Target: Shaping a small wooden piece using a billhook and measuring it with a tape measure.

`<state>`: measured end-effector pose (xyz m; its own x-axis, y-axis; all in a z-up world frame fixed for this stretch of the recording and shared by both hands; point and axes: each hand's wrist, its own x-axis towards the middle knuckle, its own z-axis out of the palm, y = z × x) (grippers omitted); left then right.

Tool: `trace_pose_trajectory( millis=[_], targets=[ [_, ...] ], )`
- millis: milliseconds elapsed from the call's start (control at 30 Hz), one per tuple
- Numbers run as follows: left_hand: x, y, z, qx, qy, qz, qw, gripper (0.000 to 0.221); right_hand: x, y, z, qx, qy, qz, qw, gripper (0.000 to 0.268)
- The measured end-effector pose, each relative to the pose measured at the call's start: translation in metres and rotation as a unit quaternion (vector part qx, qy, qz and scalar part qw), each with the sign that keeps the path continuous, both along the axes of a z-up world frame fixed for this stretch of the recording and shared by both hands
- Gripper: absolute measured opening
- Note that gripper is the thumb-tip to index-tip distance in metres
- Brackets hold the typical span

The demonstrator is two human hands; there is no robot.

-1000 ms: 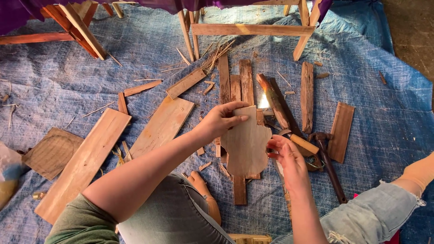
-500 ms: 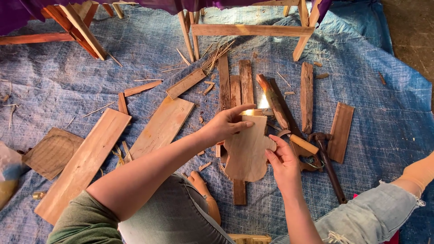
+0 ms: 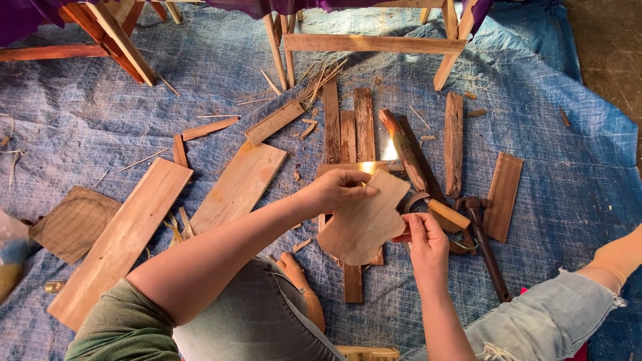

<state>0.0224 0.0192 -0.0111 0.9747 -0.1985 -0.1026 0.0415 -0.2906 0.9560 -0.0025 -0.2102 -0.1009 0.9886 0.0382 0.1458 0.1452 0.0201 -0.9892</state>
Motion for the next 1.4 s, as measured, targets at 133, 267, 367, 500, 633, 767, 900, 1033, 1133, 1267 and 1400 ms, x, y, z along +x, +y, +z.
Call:
trace_pose_trajectory(
  millis=[133,267,367,500,633,767,900,1033,1133,1267,1400],
  targets=[
    [0.001,-0.001,-0.010,0.057,0.002,-0.029,0.998,0.033,0.009,0.001,-0.024,-0.027,-0.006,0.086,0.996,0.020],
    [0.010,0.000,-0.014,0.029,0.020,-0.010,0.999,0.038,0.008,0.002,-0.022,-0.025,0.003,0.106,0.994,0.020],
    [0.012,0.004,-0.003,0.011,0.046,0.014,0.999,0.029,0.004,-0.006,-0.009,0.005,0.014,0.070,0.997,0.030],
    [0.026,0.006,-0.023,-0.042,0.063,-0.012,0.997,0.054,0.011,-0.016,-0.022,0.065,0.011,0.048,0.997,0.037],
    [0.033,0.011,-0.033,-0.063,0.077,-0.031,0.995,0.044,0.014,-0.028,-0.019,0.121,-0.008,0.134,0.983,0.041],
    [0.023,0.007,-0.010,-0.089,0.082,-0.032,0.992,0.042,0.019,-0.042,-0.023,0.194,-0.028,0.218,0.956,0.052],
    [0.027,0.012,-0.020,-0.097,0.077,-0.039,0.992,0.040,0.020,-0.043,-0.026,0.155,-0.036,0.195,0.968,0.050],
    [0.028,0.016,-0.027,-0.093,0.074,-0.047,0.992,0.044,0.020,-0.044,-0.027,0.123,-0.038,0.186,0.974,0.048],
    [0.027,0.018,-0.029,-0.094,0.071,-0.049,0.992,0.044,0.018,-0.044,-0.027,0.128,-0.026,0.172,0.976,0.045],
    [0.032,0.020,-0.041,-0.090,0.064,-0.057,0.992,0.042,0.013,-0.040,-0.010,0.059,-0.022,0.099,0.993,0.031],
    [0.035,0.019,-0.050,-0.068,0.048,-0.065,0.994,0.042,0.016,-0.041,-0.010,-0.051,-0.044,0.060,0.996,0.024]
  ],
)
